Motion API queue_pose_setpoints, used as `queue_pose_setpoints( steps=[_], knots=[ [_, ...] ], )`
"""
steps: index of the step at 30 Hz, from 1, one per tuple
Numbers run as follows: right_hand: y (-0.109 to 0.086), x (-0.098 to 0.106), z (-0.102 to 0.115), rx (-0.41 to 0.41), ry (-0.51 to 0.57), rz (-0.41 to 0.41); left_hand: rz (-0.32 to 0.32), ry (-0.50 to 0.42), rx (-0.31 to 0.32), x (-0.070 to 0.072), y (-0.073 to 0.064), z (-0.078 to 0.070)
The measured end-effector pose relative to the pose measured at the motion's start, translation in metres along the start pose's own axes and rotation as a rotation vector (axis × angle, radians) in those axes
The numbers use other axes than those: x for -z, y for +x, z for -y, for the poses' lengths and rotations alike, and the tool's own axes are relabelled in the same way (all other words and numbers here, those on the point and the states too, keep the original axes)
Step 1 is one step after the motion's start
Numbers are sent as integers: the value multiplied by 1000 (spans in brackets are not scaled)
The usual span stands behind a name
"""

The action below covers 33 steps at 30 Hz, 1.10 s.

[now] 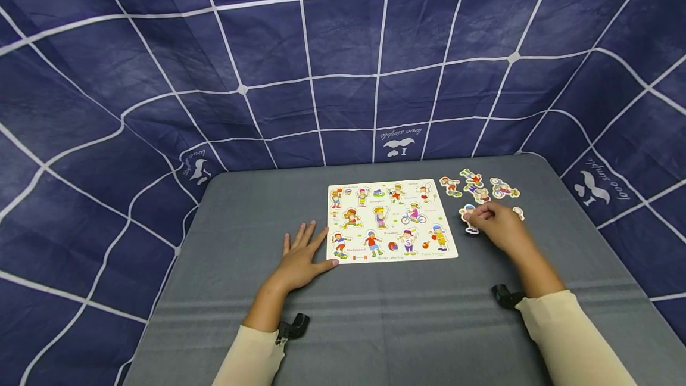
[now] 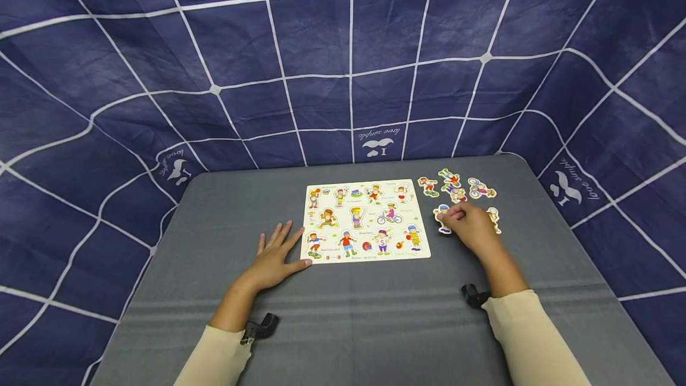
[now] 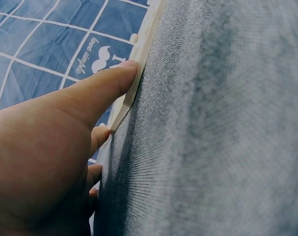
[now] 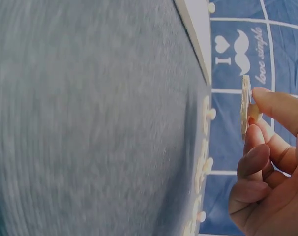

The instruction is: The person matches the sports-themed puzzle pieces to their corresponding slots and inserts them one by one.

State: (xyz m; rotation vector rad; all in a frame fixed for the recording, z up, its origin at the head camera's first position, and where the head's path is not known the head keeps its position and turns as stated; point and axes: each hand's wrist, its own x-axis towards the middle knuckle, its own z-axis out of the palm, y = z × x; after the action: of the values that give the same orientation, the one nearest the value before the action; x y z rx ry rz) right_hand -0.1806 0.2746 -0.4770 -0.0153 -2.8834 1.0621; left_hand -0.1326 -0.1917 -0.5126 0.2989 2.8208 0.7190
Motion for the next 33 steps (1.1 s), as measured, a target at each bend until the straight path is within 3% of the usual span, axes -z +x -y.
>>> queue_pose_setpoints(
  steps=[18, 33],
  knots=[
    [-9, -23, 16, 90, 47, 44, 6, 10, 8, -1, 1, 1],
    [-10, -36, 30, 145, -17, 112, 15, 9, -1, -1, 2, 2]
  ],
)
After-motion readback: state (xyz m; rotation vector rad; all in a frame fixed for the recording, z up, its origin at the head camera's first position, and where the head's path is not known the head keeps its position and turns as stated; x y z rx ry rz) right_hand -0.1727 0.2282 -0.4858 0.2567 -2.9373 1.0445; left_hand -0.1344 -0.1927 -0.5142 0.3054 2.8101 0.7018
